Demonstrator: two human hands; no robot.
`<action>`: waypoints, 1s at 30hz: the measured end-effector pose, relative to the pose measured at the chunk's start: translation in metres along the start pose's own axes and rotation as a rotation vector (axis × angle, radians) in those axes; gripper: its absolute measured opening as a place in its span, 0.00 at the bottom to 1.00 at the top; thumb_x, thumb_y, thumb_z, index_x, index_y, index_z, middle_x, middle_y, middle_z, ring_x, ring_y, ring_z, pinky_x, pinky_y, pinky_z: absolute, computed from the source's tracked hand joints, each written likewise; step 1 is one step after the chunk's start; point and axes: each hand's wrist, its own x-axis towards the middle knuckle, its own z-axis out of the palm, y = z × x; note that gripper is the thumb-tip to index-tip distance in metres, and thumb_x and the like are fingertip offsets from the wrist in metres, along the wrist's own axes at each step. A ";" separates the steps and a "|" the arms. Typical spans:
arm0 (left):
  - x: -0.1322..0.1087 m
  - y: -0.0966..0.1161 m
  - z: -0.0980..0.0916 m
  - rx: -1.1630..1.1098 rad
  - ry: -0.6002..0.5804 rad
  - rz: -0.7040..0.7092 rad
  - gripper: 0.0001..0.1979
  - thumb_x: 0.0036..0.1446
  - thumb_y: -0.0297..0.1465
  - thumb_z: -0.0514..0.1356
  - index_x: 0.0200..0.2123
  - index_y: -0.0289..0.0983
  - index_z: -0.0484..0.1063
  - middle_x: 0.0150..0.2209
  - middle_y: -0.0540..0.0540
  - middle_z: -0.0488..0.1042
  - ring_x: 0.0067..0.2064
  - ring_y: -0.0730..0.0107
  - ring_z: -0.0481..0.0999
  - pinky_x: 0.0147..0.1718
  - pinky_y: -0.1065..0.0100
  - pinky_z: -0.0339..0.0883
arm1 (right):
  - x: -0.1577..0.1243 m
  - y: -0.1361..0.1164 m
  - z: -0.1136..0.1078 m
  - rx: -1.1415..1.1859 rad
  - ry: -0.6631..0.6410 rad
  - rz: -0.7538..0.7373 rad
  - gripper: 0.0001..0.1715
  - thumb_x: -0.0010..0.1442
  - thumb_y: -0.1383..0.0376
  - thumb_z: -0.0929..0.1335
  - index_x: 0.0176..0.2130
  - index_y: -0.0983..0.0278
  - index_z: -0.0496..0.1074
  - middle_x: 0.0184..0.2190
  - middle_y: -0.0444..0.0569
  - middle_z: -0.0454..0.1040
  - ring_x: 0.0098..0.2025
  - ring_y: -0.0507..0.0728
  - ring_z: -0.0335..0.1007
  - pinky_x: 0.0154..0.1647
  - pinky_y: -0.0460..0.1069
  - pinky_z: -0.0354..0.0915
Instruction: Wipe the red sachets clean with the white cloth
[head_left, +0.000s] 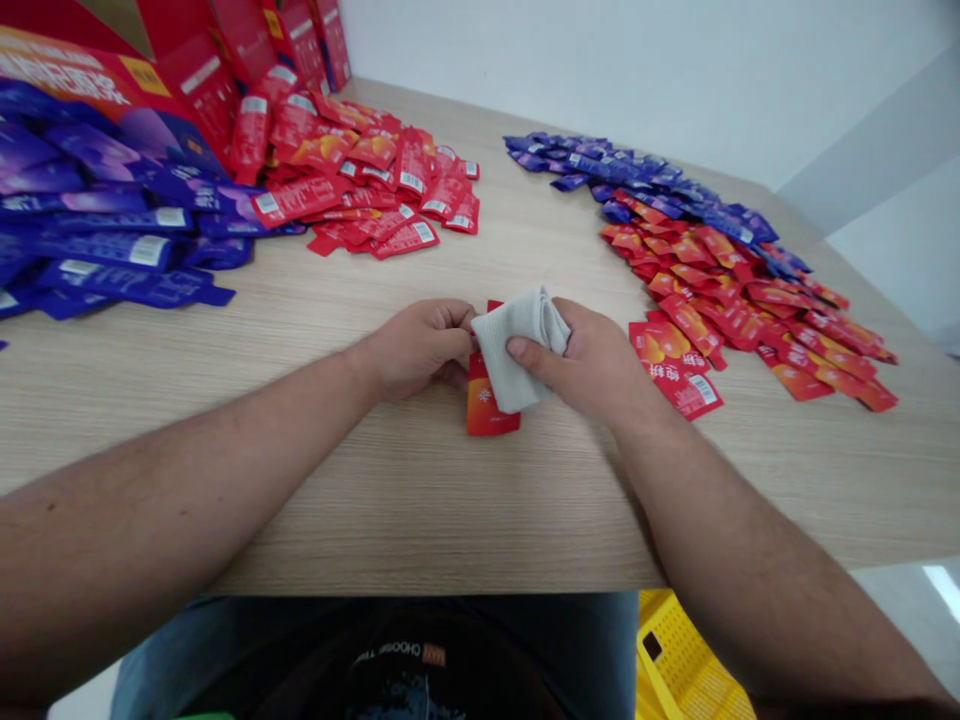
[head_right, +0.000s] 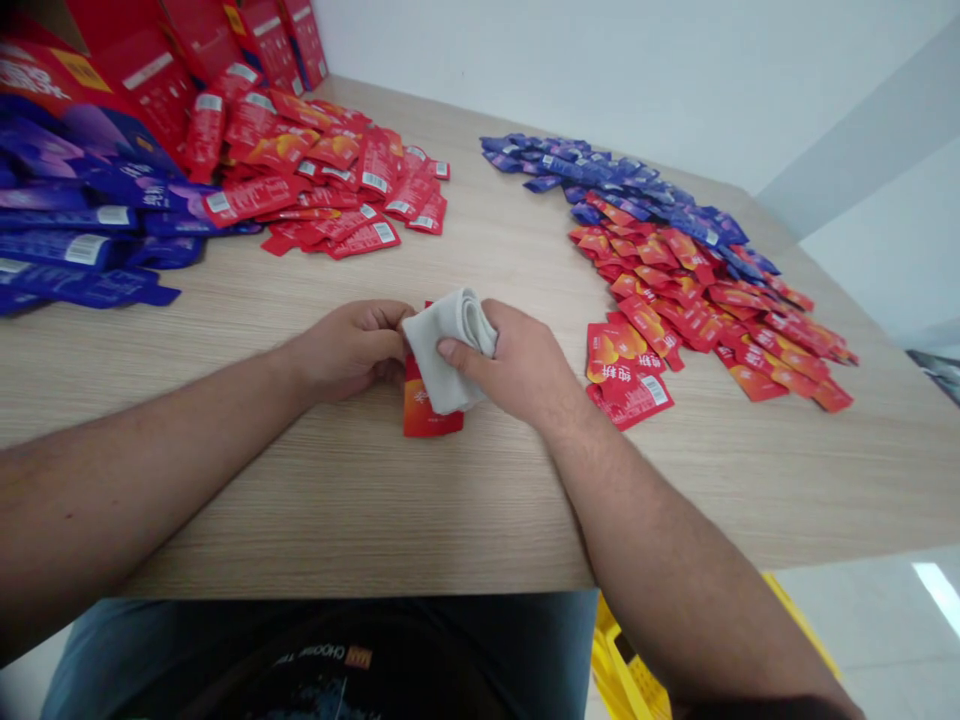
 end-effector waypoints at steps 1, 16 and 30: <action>0.000 0.001 0.000 -0.031 0.013 -0.006 0.08 0.44 0.25 0.63 0.26 0.36 0.65 0.24 0.52 0.71 0.25 0.73 0.72 0.26 0.71 0.67 | 0.000 -0.001 0.000 -0.014 0.015 0.012 0.21 0.58 0.49 0.69 0.41 0.64 0.73 0.33 0.48 0.77 0.34 0.58 0.71 0.33 0.50 0.60; 0.003 0.000 0.005 -0.084 0.139 0.071 0.09 0.41 0.20 0.59 0.20 0.37 0.60 0.18 0.54 0.62 0.20 0.78 0.60 0.19 0.73 0.53 | -0.003 -0.007 0.009 -0.216 -0.085 -0.192 0.16 0.59 0.52 0.69 0.36 0.62 0.70 0.33 0.48 0.72 0.35 0.57 0.65 0.36 0.50 0.56; 0.000 0.002 0.006 -0.088 0.125 0.046 0.11 0.44 0.22 0.60 0.23 0.38 0.59 0.21 0.54 0.67 0.22 0.76 0.69 0.21 0.73 0.64 | 0.002 -0.001 -0.008 -0.224 -0.314 -0.218 0.15 0.57 0.53 0.71 0.35 0.61 0.71 0.34 0.47 0.74 0.34 0.56 0.66 0.35 0.49 0.56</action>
